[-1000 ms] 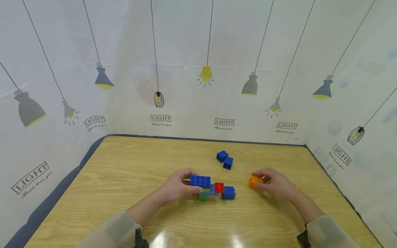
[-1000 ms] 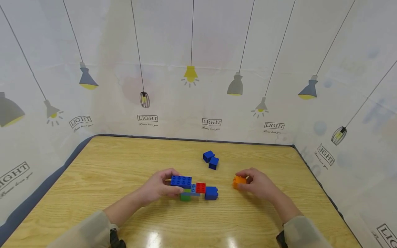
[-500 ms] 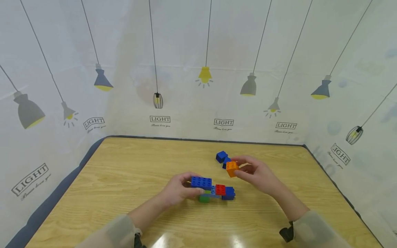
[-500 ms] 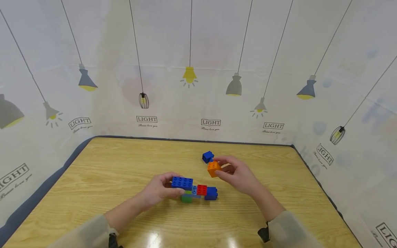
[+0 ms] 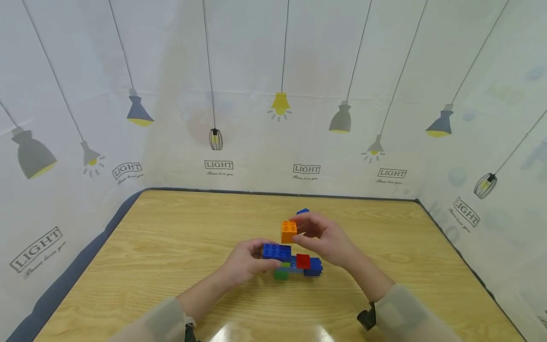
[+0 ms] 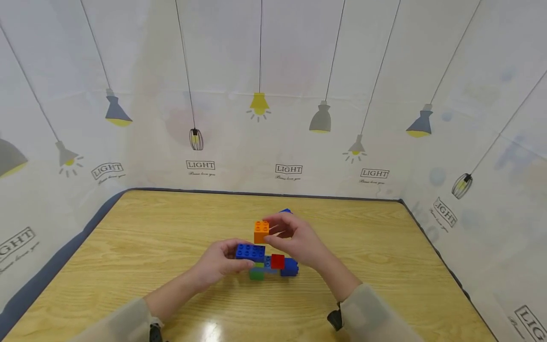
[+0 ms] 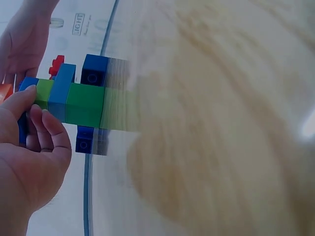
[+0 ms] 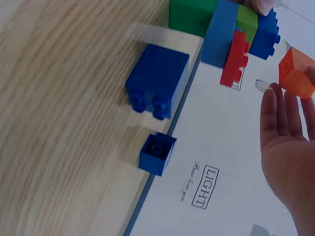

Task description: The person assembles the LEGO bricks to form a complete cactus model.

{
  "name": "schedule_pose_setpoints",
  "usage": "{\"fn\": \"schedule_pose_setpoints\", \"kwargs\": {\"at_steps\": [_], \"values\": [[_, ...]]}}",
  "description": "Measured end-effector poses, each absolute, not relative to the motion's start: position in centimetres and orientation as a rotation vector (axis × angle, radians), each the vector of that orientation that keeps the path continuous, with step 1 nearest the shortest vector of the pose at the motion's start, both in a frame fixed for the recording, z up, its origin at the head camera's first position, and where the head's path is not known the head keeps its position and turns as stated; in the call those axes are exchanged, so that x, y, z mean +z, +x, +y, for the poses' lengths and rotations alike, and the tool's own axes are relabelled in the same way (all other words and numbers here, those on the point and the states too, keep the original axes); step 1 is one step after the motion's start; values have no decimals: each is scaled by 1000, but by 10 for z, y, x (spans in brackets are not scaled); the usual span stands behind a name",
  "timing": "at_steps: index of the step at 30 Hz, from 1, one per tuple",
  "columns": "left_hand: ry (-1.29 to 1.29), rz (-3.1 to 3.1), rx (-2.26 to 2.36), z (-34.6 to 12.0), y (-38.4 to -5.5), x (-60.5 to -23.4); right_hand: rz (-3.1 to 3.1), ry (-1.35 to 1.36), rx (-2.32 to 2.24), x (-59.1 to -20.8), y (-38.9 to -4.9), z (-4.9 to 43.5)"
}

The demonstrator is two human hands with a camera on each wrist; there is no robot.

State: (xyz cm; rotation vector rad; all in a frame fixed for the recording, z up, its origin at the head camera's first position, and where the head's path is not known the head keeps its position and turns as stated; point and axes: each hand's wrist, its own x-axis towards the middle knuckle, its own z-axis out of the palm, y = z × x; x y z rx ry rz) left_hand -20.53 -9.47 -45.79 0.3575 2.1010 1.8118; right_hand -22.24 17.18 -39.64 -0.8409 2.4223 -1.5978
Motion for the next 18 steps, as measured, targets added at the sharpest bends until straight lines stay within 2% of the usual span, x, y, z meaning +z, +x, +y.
{"fn": "schedule_pose_setpoints", "kwargs": {"at_steps": [18], "values": [[405, 2122, 1824, -92, -206, -461, 2546, -870, -1490, -402, -218, 139]]}}
